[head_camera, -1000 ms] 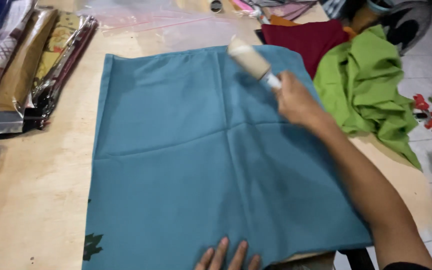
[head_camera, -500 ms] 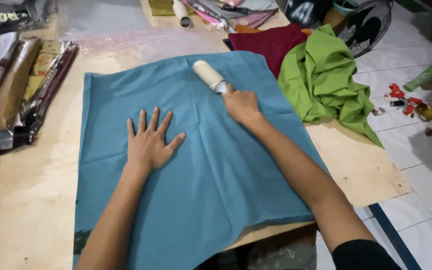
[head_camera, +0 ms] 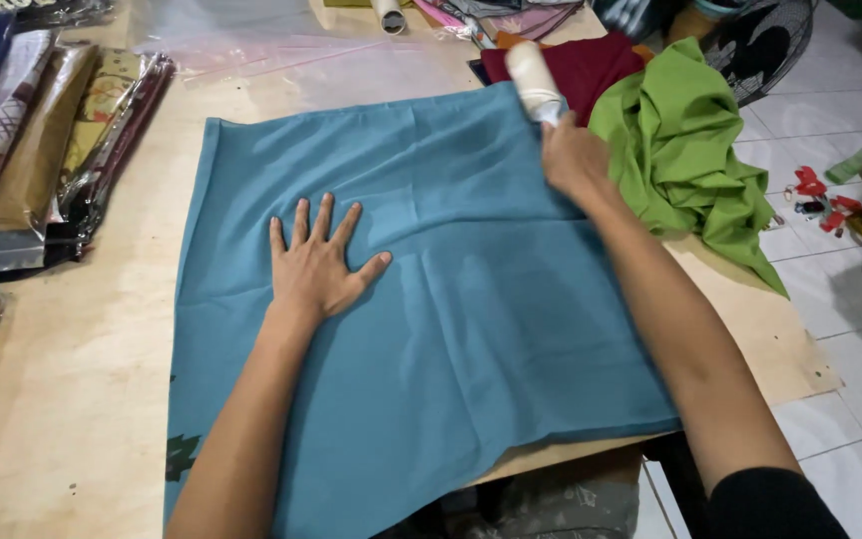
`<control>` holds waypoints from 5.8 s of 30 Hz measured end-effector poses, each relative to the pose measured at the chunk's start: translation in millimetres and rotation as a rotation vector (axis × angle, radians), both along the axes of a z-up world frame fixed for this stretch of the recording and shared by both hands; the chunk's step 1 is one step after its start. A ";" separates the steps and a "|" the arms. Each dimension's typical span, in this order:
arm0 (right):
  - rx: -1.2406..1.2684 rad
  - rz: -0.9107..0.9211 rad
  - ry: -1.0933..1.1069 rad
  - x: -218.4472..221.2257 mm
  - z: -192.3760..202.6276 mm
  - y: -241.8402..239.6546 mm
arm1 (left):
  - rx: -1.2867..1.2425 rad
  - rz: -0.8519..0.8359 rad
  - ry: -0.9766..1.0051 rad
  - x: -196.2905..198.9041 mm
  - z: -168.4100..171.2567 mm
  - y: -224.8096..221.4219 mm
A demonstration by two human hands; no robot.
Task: Using a lint roller to clean a piece of fabric on a workspace table.
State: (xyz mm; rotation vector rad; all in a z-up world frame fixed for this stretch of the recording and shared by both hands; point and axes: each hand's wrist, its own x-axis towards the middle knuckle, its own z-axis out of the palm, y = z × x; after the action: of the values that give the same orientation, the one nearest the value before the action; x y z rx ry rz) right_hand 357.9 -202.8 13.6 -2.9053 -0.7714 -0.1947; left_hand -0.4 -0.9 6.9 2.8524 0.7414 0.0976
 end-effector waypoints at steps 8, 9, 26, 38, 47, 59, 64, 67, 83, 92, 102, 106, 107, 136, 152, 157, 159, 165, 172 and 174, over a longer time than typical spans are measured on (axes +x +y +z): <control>-0.040 0.294 0.115 -171.1 25.7 -15.1 | -0.038 0.033 0.059 -0.5 12.7 -1.3; -0.105 0.293 0.104 -186.9 18.7 -17.8 | -0.026 0.036 0.062 -2.5 15.9 -2.6; -0.209 -0.308 0.046 -85.2 -31.8 -178.8 | -0.051 0.036 0.071 -7.9 16.8 -2.9; -0.132 0.227 -0.046 -320.3 -10.9 -81.4 | -0.038 -0.019 0.060 -13.4 19.0 -3.6; -0.222 -0.178 0.034 -219.4 -27.8 -191.0 | -0.052 0.000 0.069 -11.5 17.2 -2.0; -0.108 -0.221 0.250 -304.3 18.0 -169.4 | -0.050 0.005 0.059 -10.2 14.1 -1.0; -0.090 0.114 0.102 -362.7 -3.1 -172.5 | -0.070 0.008 0.054 -9.3 13.5 -0.4; -0.216 -0.096 0.381 -355.3 11.5 -186.2 | -0.058 0.008 0.065 -9.8 14.7 -0.6; 0.015 -0.339 0.425 -349.4 25.6 -255.4 | -0.056 -0.043 0.002 -6.6 8.9 1.1; 0.062 0.120 0.744 -379.1 10.8 -232.9 | -0.073 -0.030 0.004 -7.8 10.1 0.4; 0.051 -0.471 0.439 -330.8 19.0 -318.4 | -0.074 -0.038 0.000 -8.4 9.3 -0.6; 0.053 -0.552 0.327 -329.7 11.1 -331.7 | -0.058 -0.041 -0.010 -8.4 7.1 0.6; 0.056 -0.553 0.328 -333.6 12.9 -325.2 | -0.055 -0.042 -0.010 -8.3 8.0 0.0; 0.434 -0.468 0.353 -318.5 16.6 -311.5 | 0.218 -0.222 -0.286 -2.6 -15.7 11.7; 0.750 0.575 0.758 -290.1 -2.5 -122.0 | -0.920 -0.182 -0.618 -44.0 36.9 -162.4; 0.285 0.555 0.171 -164.7 19.0 -120.1 | -0.388 0.029 -0.214 -63.3 37.6 -144.1; 0.229 0.635 -0.030 -101.6 -3.4 -116.1 | -0.338 0.048 -0.217 -55.6 30.9 -150.9; -0.065 0.449 0.149 -69.6 -16.4 -110.5 | 0.106 0.180 -0.353 -9.5 -45.9 -166.1; -0.026 0.442 0.158 -56.2 -32.2 -114.4 | 0.453 0.439 -0.262 -70.7 -102.2 -101.5; -0.035 0.455 0.150 -57.5 -28.5 -113.4 | 0.460 0.535 -0.238 -108.6 -86.5 -72.5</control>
State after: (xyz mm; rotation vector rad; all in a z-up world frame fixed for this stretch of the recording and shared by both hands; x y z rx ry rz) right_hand 300.4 -316.2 -14.9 -2.6424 -1.3798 0.0837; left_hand -109.0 -73.4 -79.6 2.8648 1.5718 0.7562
